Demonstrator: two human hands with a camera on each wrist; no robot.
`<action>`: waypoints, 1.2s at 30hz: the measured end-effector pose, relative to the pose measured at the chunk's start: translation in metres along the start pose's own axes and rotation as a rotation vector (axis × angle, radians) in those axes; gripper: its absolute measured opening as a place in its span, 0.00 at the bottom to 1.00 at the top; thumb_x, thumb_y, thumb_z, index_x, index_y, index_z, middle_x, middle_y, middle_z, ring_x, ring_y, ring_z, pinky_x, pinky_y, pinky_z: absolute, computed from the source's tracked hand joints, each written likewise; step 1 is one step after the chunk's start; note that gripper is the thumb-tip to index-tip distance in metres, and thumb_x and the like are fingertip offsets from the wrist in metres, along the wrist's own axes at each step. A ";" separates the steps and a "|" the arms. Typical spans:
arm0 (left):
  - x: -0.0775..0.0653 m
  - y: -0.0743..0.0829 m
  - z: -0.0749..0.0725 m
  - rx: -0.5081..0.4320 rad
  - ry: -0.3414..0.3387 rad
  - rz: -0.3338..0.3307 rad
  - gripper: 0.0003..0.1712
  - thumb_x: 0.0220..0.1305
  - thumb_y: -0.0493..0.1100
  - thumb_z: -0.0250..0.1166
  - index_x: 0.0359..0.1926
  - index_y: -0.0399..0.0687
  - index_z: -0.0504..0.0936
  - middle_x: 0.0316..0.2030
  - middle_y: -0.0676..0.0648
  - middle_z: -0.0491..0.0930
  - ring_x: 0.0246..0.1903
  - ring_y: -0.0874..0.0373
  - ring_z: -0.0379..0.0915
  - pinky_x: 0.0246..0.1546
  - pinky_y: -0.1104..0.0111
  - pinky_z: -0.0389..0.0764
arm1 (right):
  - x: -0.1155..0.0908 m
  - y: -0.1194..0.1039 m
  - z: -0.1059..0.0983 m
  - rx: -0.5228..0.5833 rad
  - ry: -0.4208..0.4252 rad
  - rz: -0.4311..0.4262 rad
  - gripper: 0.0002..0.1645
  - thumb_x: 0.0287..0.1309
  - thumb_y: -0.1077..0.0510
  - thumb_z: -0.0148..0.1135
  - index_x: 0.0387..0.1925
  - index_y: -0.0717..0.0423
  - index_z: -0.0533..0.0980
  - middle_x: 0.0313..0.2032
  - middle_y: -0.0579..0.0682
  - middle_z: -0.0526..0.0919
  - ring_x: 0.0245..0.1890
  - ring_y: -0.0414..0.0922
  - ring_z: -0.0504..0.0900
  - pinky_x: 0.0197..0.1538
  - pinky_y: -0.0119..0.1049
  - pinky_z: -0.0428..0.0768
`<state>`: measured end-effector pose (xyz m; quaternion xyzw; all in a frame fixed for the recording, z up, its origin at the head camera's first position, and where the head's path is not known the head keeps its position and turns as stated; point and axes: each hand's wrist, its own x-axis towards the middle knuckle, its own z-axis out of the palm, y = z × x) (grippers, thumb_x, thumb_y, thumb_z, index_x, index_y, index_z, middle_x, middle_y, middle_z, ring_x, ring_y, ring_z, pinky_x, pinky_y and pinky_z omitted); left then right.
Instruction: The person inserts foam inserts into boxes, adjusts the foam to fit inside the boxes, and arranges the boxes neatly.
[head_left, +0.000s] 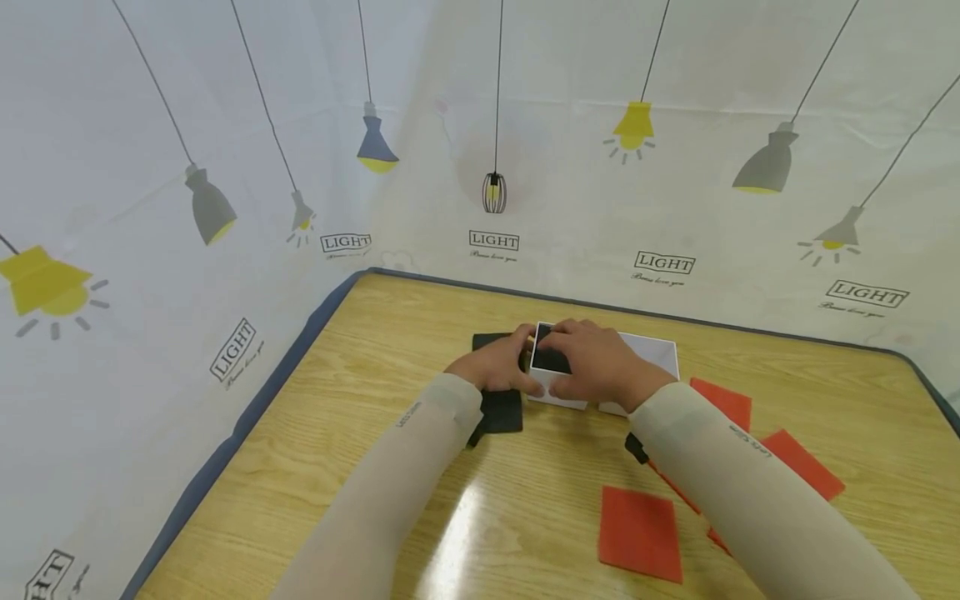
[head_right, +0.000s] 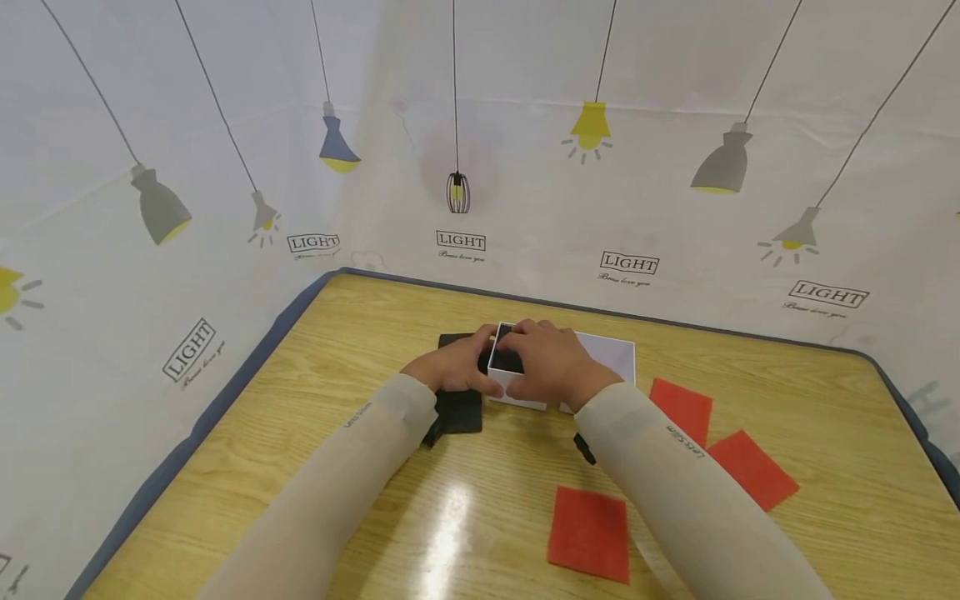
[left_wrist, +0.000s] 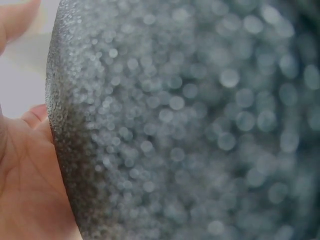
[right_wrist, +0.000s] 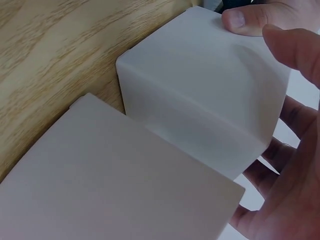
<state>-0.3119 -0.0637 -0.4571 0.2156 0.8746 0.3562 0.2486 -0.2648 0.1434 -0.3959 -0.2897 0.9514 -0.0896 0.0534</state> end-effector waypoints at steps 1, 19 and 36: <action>0.001 0.000 0.000 0.002 0.000 -0.002 0.57 0.61 0.52 0.79 0.81 0.64 0.51 0.75 0.47 0.68 0.61 0.55 0.75 0.64 0.56 0.74 | 0.000 0.000 0.000 -0.002 -0.003 -0.002 0.37 0.59 0.47 0.72 0.70 0.48 0.77 0.70 0.58 0.75 0.64 0.58 0.76 0.62 0.62 0.77; 0.002 -0.002 0.001 0.040 0.006 -0.004 0.57 0.61 0.54 0.79 0.81 0.63 0.51 0.74 0.48 0.69 0.61 0.55 0.75 0.66 0.55 0.74 | 0.001 0.000 0.002 0.020 -0.091 0.017 0.37 0.59 0.47 0.72 0.70 0.48 0.77 0.72 0.57 0.74 0.70 0.61 0.74 0.72 0.69 0.66; 0.001 0.000 0.001 0.059 0.015 -0.026 0.59 0.60 0.55 0.79 0.82 0.63 0.50 0.73 0.47 0.70 0.65 0.53 0.74 0.67 0.54 0.74 | -0.003 0.008 0.006 0.023 -0.041 0.023 0.31 0.61 0.50 0.72 0.66 0.50 0.79 0.68 0.57 0.77 0.62 0.56 0.79 0.62 0.56 0.79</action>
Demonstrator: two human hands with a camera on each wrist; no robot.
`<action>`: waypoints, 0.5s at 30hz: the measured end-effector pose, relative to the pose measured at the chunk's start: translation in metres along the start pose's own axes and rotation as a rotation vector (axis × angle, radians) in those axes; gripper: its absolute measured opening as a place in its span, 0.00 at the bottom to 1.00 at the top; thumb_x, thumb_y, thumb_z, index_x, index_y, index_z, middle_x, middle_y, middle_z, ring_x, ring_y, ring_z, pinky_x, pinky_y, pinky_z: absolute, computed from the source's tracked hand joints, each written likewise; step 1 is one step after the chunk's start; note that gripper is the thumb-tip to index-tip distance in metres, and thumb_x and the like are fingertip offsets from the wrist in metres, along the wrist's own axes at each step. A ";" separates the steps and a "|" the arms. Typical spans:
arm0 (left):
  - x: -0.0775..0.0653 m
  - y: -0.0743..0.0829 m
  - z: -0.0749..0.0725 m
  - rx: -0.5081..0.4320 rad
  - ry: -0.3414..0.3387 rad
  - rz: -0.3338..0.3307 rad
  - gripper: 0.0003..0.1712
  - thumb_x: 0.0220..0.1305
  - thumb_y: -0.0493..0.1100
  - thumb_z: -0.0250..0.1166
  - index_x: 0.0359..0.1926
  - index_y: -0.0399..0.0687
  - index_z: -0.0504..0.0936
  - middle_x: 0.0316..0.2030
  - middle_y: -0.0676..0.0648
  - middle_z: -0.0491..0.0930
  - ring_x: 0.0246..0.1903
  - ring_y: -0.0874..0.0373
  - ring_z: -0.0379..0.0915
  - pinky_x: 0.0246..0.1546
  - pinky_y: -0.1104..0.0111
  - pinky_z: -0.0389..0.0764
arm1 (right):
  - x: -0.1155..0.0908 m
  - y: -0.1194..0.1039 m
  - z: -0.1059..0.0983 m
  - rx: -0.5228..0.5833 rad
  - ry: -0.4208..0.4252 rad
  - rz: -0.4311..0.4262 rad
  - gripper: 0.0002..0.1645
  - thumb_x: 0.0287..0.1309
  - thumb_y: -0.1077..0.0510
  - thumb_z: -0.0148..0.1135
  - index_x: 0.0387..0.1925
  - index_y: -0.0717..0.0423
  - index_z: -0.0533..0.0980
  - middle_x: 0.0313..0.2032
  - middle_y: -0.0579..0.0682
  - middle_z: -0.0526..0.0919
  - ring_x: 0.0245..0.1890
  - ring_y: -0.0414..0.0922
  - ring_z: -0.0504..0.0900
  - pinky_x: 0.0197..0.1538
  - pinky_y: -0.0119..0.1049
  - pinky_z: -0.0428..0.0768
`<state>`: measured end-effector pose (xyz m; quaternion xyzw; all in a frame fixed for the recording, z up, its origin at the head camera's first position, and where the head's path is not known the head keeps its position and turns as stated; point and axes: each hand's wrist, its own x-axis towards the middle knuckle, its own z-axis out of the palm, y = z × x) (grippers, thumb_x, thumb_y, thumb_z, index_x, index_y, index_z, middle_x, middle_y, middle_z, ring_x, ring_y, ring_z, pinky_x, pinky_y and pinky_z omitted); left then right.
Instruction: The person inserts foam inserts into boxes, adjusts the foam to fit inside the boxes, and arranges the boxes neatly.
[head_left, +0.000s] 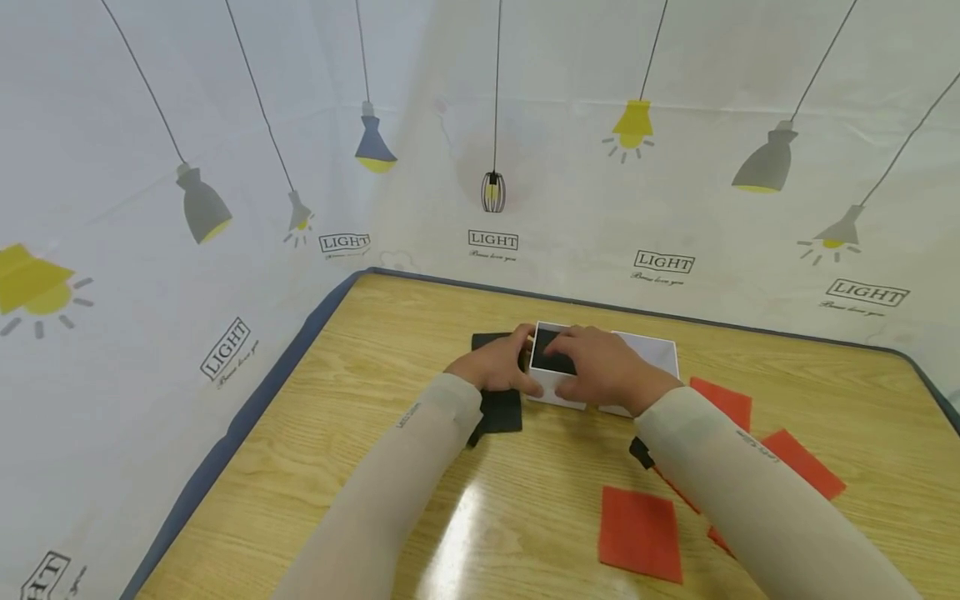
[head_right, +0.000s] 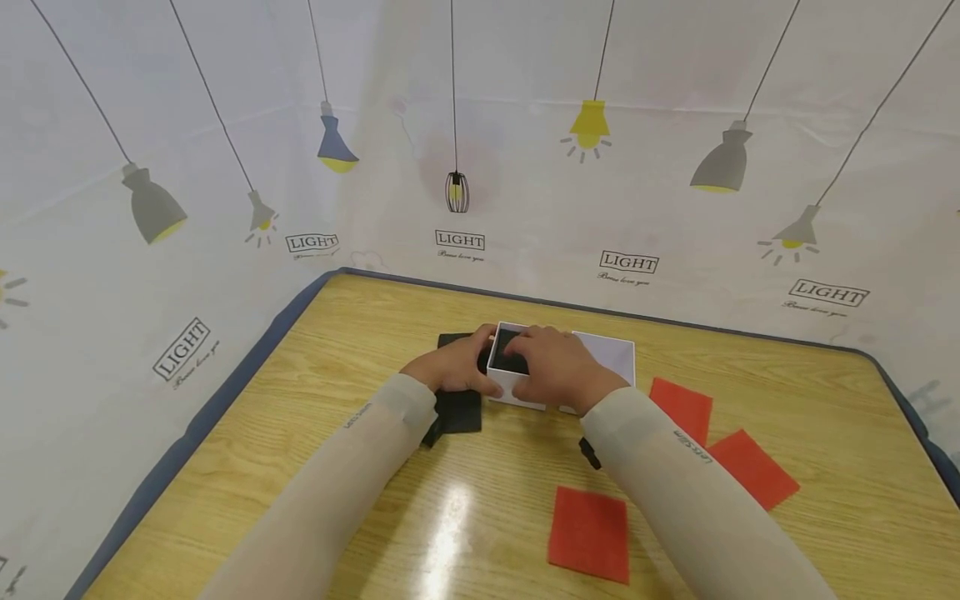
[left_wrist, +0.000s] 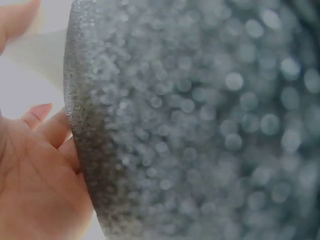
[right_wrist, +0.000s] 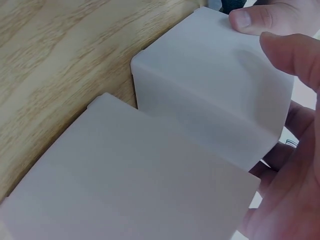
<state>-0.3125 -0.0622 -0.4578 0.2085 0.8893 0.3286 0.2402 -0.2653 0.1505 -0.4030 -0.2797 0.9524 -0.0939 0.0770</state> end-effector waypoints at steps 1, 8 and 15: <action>0.000 0.000 0.000 -0.001 0.000 -0.001 0.59 0.60 0.55 0.79 0.82 0.63 0.50 0.74 0.47 0.70 0.65 0.53 0.74 0.67 0.54 0.74 | 0.000 0.000 0.000 0.000 -0.002 0.001 0.31 0.61 0.50 0.72 0.66 0.50 0.79 0.69 0.57 0.77 0.62 0.56 0.79 0.62 0.56 0.79; -0.001 0.000 0.000 -0.014 -0.004 -0.001 0.60 0.61 0.55 0.79 0.82 0.62 0.49 0.75 0.47 0.69 0.67 0.51 0.73 0.67 0.53 0.74 | 0.001 -0.003 -0.001 -0.009 -0.018 0.005 0.32 0.60 0.50 0.72 0.66 0.51 0.79 0.69 0.57 0.77 0.64 0.57 0.79 0.64 0.56 0.78; -0.001 0.000 0.001 -0.017 -0.004 0.002 0.60 0.61 0.55 0.79 0.82 0.63 0.49 0.75 0.47 0.68 0.67 0.52 0.72 0.67 0.54 0.74 | 0.001 -0.005 -0.001 0.001 -0.035 -0.011 0.33 0.59 0.51 0.70 0.66 0.52 0.79 0.69 0.58 0.76 0.63 0.57 0.79 0.63 0.55 0.79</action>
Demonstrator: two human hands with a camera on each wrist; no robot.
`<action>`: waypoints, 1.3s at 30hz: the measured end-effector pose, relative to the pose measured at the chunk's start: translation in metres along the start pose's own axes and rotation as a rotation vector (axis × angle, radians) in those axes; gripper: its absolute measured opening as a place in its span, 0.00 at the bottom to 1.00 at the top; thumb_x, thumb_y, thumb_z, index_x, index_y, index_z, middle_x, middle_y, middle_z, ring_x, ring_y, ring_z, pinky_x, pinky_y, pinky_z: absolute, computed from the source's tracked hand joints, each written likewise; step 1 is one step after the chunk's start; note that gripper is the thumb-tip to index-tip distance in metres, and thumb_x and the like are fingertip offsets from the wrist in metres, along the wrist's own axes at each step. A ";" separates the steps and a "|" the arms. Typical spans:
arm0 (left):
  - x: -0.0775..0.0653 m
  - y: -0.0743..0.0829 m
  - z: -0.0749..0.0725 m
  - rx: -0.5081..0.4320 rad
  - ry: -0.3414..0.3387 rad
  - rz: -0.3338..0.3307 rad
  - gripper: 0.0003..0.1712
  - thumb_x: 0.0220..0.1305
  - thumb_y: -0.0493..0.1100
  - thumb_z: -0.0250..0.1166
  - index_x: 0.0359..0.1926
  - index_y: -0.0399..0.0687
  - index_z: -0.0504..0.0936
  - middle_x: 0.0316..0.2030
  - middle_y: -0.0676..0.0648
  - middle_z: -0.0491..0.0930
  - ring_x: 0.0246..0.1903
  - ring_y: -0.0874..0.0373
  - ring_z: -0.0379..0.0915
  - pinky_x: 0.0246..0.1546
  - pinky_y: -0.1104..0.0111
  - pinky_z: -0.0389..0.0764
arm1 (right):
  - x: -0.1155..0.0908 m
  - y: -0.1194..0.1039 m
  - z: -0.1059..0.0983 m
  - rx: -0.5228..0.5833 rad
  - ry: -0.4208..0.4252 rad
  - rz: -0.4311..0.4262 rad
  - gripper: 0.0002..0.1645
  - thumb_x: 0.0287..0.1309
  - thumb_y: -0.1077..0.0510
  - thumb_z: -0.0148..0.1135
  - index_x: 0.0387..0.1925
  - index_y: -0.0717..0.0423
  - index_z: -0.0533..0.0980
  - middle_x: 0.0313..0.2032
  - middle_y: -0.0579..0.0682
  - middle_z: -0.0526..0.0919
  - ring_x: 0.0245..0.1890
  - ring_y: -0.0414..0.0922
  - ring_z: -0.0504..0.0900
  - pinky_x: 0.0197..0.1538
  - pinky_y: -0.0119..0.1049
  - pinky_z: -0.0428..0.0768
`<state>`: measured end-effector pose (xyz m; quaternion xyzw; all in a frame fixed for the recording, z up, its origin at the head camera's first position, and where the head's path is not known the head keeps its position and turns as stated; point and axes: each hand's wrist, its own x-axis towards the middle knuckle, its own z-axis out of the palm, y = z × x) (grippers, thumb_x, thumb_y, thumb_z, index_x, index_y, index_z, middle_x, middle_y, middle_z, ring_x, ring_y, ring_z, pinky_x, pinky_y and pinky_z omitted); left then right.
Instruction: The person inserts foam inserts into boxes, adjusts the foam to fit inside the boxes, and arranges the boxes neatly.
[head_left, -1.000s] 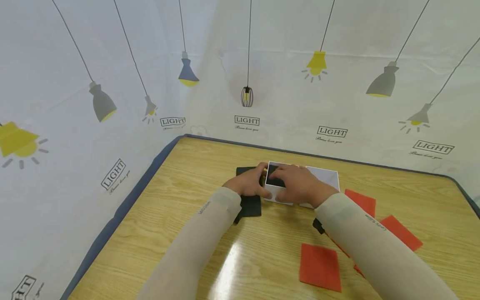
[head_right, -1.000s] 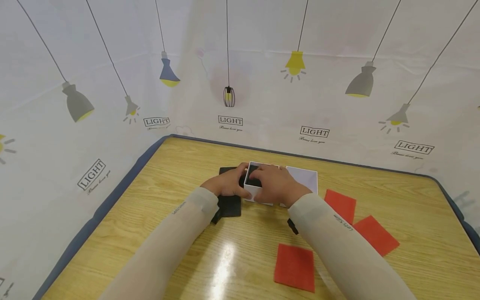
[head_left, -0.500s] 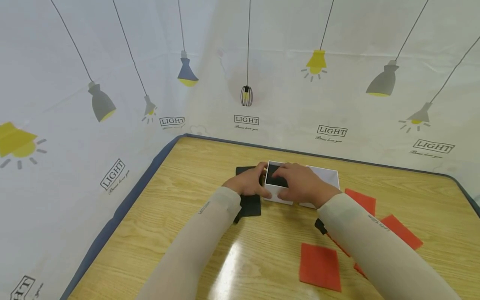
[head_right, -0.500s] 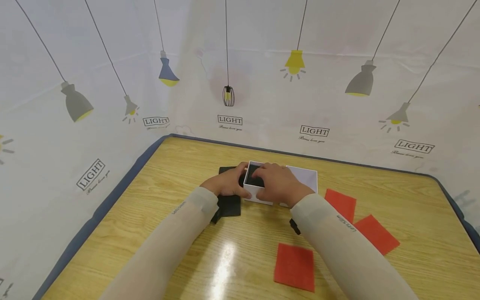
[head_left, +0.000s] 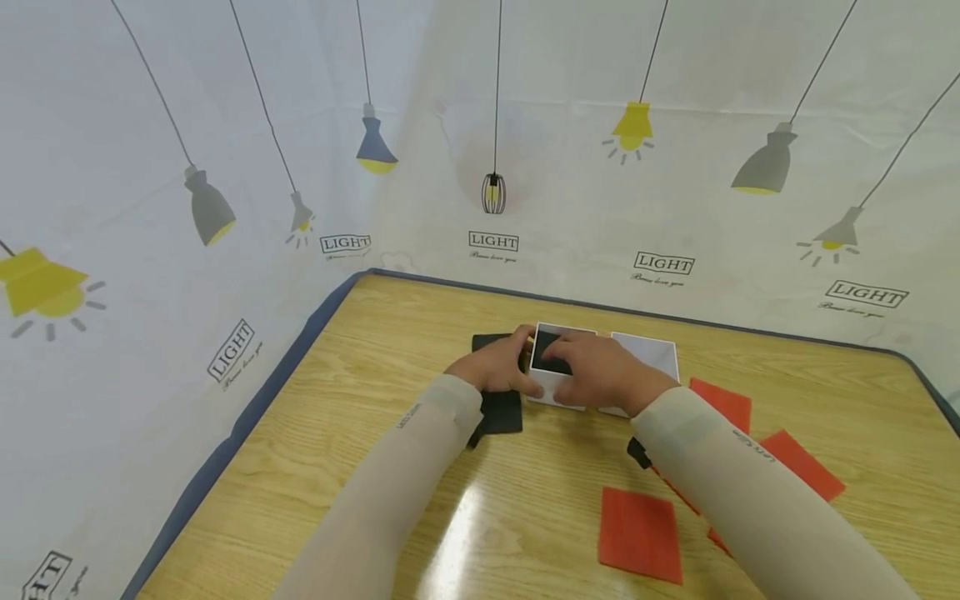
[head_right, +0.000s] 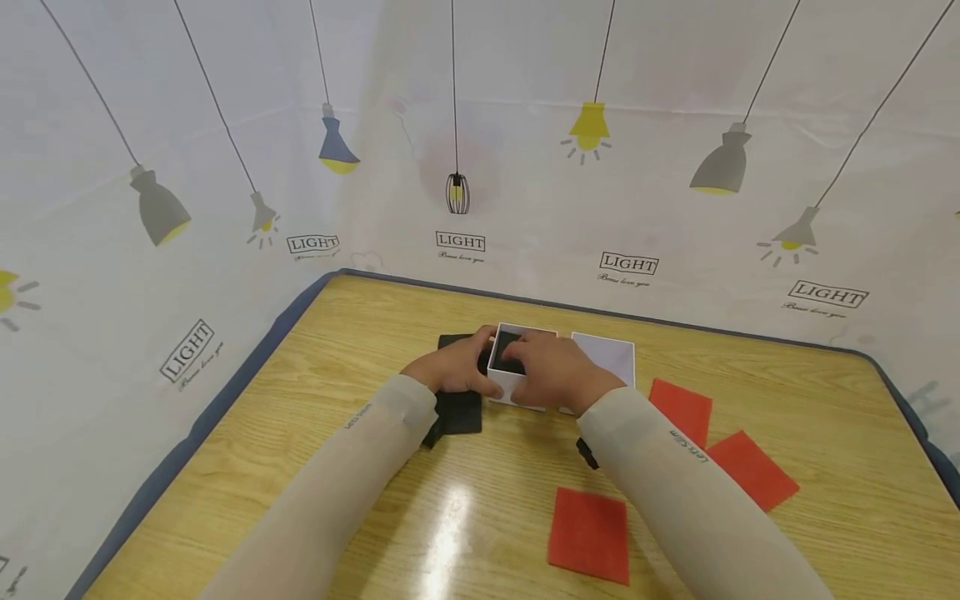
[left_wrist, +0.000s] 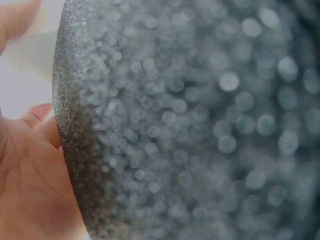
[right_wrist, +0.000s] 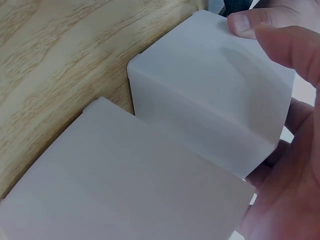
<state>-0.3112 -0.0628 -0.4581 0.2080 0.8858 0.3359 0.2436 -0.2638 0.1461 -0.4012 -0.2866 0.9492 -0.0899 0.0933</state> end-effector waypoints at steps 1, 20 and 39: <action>0.000 0.000 0.000 0.000 0.000 0.001 0.60 0.61 0.55 0.79 0.82 0.63 0.49 0.75 0.47 0.68 0.66 0.53 0.73 0.67 0.54 0.74 | 0.000 0.000 0.000 0.001 -0.005 -0.001 0.33 0.59 0.51 0.70 0.66 0.53 0.79 0.69 0.58 0.76 0.64 0.57 0.79 0.64 0.55 0.79; -0.002 0.002 -0.001 -0.016 -0.003 0.007 0.60 0.60 0.52 0.79 0.82 0.61 0.49 0.73 0.47 0.70 0.57 0.55 0.76 0.62 0.58 0.75 | 0.000 -0.002 0.002 -0.037 -0.012 -0.042 0.34 0.57 0.50 0.73 0.66 0.54 0.79 0.65 0.58 0.80 0.64 0.57 0.80 0.64 0.56 0.79; -0.003 0.002 0.000 -0.050 -0.005 0.007 0.60 0.59 0.51 0.80 0.82 0.61 0.50 0.73 0.48 0.70 0.57 0.56 0.77 0.62 0.58 0.76 | -0.002 -0.004 0.008 -0.054 -0.019 -0.031 0.33 0.57 0.50 0.74 0.65 0.49 0.80 0.63 0.53 0.82 0.63 0.53 0.79 0.62 0.63 0.77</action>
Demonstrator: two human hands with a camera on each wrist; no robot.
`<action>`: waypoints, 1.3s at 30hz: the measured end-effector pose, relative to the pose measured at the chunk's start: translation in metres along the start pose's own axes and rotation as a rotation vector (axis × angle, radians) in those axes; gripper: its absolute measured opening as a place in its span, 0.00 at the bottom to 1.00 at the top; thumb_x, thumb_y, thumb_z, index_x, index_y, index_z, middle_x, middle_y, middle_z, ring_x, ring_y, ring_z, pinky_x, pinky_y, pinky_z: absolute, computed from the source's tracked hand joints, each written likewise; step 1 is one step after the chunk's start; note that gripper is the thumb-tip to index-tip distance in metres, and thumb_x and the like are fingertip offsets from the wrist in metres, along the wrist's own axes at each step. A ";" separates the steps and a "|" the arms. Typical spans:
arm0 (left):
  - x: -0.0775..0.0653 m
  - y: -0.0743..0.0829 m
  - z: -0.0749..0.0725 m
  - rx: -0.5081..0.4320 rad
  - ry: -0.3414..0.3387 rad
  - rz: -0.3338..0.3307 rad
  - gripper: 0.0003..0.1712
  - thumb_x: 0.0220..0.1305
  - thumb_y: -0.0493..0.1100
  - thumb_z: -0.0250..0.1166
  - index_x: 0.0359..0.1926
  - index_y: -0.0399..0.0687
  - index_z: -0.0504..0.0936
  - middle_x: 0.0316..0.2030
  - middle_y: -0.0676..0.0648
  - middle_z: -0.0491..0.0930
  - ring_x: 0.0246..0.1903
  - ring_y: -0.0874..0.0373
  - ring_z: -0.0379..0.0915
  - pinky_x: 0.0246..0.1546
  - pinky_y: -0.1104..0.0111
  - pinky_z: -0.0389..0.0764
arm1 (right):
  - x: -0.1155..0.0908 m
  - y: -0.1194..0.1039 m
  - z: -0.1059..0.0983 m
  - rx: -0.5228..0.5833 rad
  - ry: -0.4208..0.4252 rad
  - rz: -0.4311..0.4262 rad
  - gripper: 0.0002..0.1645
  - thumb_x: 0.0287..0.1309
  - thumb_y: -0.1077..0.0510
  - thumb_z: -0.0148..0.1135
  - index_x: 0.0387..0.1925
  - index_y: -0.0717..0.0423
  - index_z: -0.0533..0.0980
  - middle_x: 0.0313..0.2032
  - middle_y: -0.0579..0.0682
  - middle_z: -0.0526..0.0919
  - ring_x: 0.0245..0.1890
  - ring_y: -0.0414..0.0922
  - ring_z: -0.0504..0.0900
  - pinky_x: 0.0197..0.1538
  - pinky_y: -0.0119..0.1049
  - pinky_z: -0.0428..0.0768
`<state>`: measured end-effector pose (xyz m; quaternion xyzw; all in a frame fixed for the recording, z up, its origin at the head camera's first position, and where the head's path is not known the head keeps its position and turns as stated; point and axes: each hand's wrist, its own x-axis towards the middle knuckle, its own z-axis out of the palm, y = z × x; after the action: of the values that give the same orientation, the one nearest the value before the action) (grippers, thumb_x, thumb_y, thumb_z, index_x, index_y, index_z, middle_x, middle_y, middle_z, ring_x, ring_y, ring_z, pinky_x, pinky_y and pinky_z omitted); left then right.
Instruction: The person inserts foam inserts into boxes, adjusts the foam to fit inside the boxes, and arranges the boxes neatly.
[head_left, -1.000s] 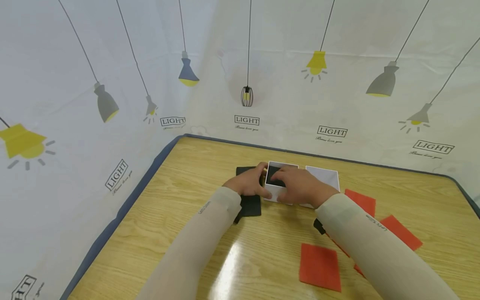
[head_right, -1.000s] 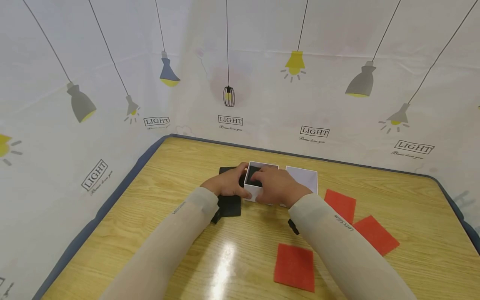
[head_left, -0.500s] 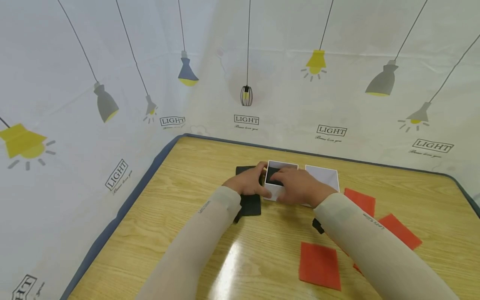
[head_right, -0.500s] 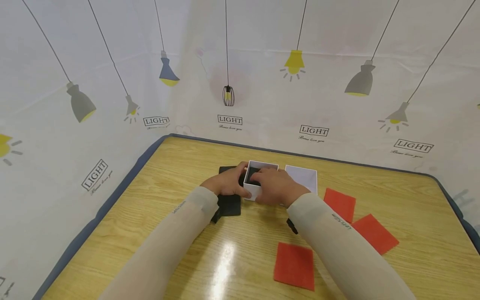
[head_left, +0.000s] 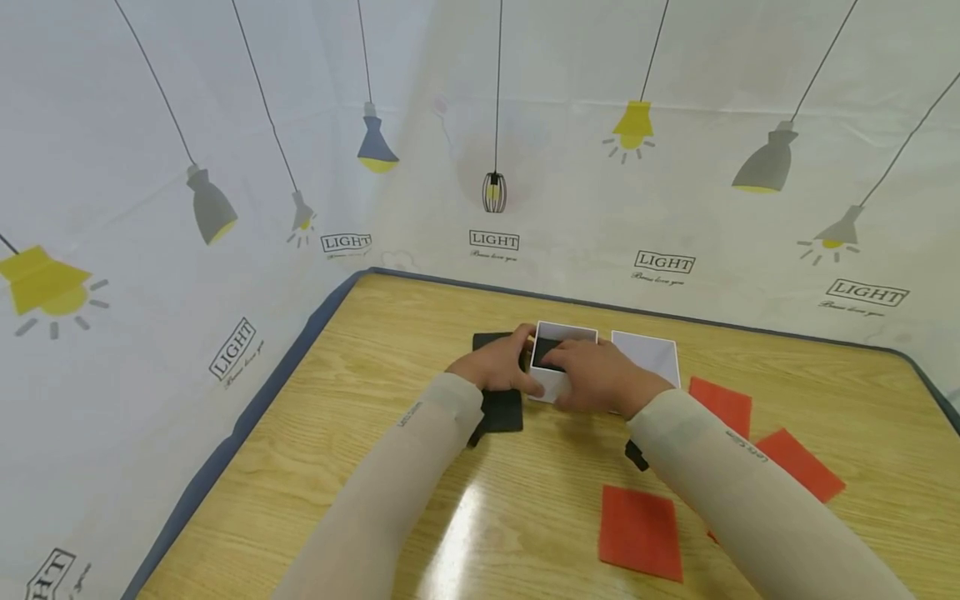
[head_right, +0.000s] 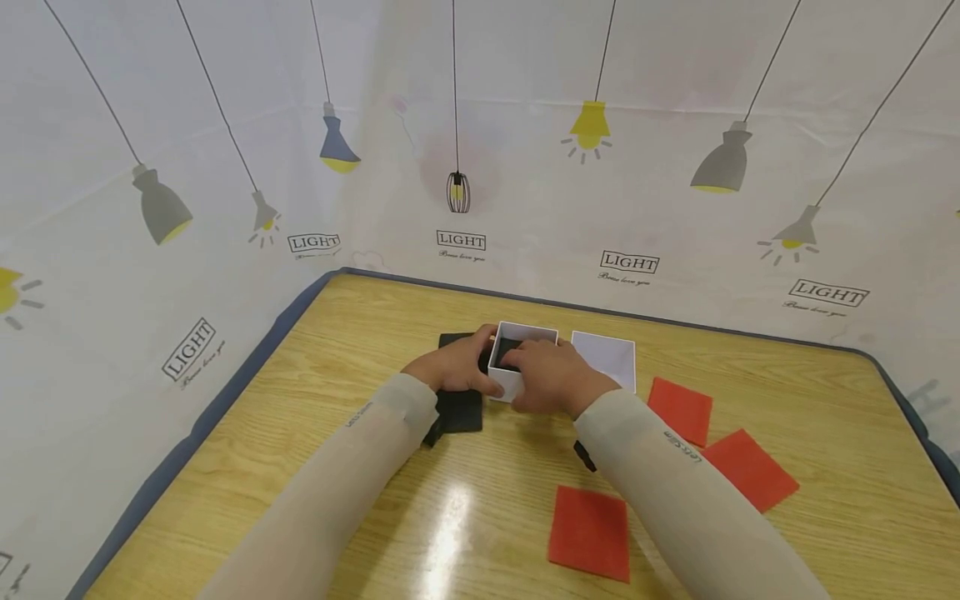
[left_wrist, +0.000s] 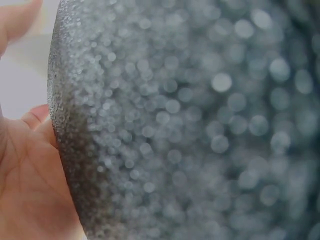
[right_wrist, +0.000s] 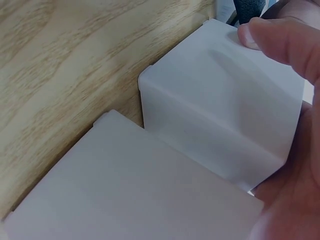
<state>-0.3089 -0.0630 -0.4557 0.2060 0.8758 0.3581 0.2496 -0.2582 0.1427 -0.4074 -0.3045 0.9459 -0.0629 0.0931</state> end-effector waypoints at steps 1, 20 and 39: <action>0.000 0.000 0.000 -0.001 0.000 0.001 0.60 0.59 0.51 0.80 0.82 0.61 0.50 0.73 0.48 0.71 0.57 0.56 0.77 0.62 0.58 0.76 | 0.000 0.000 0.001 -0.001 0.002 -0.002 0.33 0.57 0.50 0.74 0.65 0.48 0.80 0.63 0.53 0.82 0.63 0.53 0.79 0.62 0.63 0.77; 0.001 0.003 0.000 0.021 0.000 0.002 0.59 0.61 0.50 0.79 0.83 0.59 0.49 0.72 0.46 0.72 0.56 0.55 0.77 0.63 0.56 0.75 | -0.010 0.003 0.001 0.099 0.179 0.011 0.32 0.57 0.51 0.73 0.63 0.53 0.80 0.64 0.54 0.80 0.63 0.56 0.79 0.66 0.57 0.78; 0.001 0.003 0.002 0.006 0.021 -0.008 0.61 0.57 0.48 0.82 0.82 0.57 0.52 0.73 0.44 0.71 0.60 0.52 0.76 0.67 0.55 0.74 | -0.046 -0.019 0.008 0.286 0.452 0.017 0.29 0.57 0.53 0.79 0.59 0.57 0.81 0.58 0.57 0.80 0.59 0.56 0.79 0.65 0.56 0.79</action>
<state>-0.3076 -0.0597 -0.4551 0.1994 0.8802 0.3568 0.2414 -0.2090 0.1543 -0.4056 -0.2586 0.9266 -0.2617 -0.0781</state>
